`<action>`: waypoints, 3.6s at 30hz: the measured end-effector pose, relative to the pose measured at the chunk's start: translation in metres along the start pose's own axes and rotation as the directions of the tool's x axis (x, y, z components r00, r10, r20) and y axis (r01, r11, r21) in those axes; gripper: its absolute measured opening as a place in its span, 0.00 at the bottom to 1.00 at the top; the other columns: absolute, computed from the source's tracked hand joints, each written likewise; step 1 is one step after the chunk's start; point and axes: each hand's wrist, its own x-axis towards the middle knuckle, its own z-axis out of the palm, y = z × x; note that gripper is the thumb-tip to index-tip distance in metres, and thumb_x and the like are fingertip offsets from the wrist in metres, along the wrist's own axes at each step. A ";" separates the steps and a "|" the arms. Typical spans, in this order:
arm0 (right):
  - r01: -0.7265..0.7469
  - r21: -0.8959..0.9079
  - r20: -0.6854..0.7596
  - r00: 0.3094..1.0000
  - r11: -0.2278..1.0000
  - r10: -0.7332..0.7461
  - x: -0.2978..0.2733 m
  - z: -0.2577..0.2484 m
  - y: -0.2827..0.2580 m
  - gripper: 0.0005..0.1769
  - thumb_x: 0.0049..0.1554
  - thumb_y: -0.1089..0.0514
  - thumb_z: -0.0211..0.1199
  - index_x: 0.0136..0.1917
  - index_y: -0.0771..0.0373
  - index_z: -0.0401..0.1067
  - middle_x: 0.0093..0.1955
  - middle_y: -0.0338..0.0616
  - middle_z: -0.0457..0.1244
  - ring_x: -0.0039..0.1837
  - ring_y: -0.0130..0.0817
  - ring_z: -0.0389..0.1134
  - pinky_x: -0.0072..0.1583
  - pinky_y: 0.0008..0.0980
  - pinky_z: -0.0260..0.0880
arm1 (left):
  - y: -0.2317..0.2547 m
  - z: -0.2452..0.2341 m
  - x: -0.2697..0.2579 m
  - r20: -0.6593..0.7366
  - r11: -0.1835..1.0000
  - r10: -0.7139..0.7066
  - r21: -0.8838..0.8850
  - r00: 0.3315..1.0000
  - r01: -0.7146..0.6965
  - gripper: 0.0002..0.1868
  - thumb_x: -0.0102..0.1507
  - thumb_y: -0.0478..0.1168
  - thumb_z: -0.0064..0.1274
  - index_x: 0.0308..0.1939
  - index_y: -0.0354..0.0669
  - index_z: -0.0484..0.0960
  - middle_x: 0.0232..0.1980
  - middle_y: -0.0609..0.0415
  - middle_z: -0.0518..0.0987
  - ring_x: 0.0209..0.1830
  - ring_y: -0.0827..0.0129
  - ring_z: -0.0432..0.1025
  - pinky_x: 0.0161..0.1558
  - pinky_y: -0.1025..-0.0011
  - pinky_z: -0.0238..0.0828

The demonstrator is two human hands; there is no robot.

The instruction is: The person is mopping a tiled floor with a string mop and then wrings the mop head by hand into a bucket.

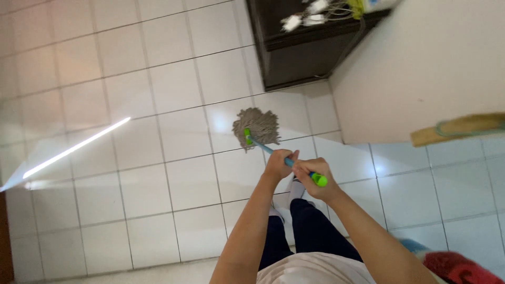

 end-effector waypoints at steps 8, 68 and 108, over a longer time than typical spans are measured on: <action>-0.013 0.077 0.320 0.947 0.997 -0.012 0.012 0.157 0.081 0.28 0.60 0.69 0.58 0.24 0.54 0.51 0.18 0.34 0.50 0.29 0.20 0.47 0.32 0.24 0.51 | -0.153 -0.117 -0.117 -0.427 0.978 -0.105 0.122 0.898 0.172 0.26 0.58 0.49 0.66 0.18 0.44 0.66 0.18 0.43 0.71 0.26 0.44 0.73 0.34 0.57 0.71; -0.263 0.192 0.981 0.082 0.945 -0.177 -0.116 0.138 0.033 0.29 0.62 0.65 0.57 0.24 0.53 0.49 0.18 0.33 0.46 0.25 0.30 0.41 0.31 0.25 0.50 | 0.012 0.094 -0.309 -0.720 0.508 -0.694 -0.497 -0.007 0.704 0.27 0.70 0.53 0.48 0.16 0.52 0.67 0.18 0.57 0.69 0.30 0.56 0.74 0.37 0.58 0.74; 0.117 0.189 0.935 0.282 0.975 -0.215 0.166 -0.025 0.010 0.29 0.62 0.65 0.57 0.23 0.53 0.50 0.19 0.35 0.46 0.26 0.33 0.43 0.30 0.26 0.50 | 0.040 -0.002 0.073 -0.762 0.669 -0.587 -0.266 0.274 0.694 0.26 0.71 0.59 0.40 0.19 0.59 0.70 0.22 0.67 0.74 0.33 0.69 0.75 0.37 0.58 0.78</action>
